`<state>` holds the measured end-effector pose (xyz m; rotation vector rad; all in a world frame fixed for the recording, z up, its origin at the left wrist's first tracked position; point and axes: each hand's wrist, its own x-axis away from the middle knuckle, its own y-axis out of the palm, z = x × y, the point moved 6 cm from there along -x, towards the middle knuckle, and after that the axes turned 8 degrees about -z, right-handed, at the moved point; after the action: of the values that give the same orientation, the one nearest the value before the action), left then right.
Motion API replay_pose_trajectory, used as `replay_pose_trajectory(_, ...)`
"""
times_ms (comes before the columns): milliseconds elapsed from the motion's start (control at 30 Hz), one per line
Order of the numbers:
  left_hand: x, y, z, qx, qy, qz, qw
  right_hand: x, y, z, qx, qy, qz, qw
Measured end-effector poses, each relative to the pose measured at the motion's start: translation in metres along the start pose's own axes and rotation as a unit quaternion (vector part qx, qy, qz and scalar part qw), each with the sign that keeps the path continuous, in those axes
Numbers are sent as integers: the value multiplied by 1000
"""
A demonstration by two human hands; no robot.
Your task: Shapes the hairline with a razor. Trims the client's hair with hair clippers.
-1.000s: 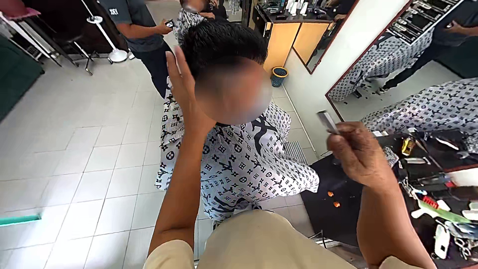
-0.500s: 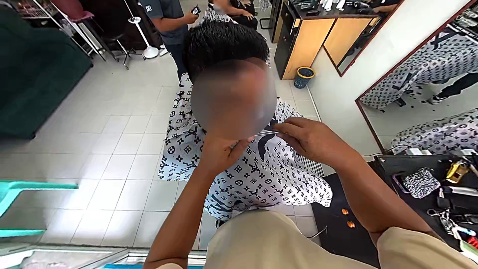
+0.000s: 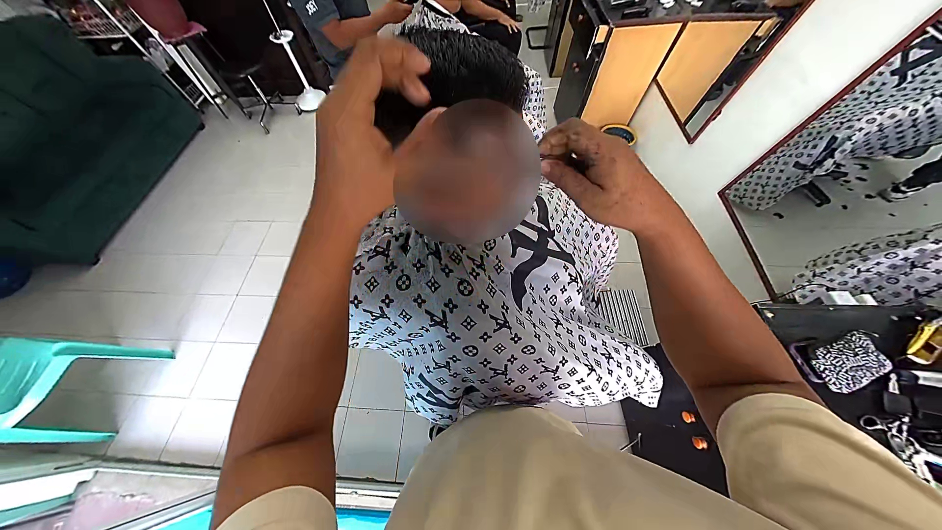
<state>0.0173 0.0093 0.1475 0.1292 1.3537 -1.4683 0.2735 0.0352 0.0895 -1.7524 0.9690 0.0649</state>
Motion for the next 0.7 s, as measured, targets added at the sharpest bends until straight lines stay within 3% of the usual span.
replay_pose_trajectory(133,-38,7,-18,-62,-56,-112,990,-24,6,8,19,-15,-29,999)
replay_pose_trajectory(267,-46,21,-23,-98,-119,-210,965,-34,10,13,10,-10,-22,1000)
replay_pose_trajectory(700,-47,27,-29,-108,-127,-220,961,-41,11,17,11,-6,-6,1000)
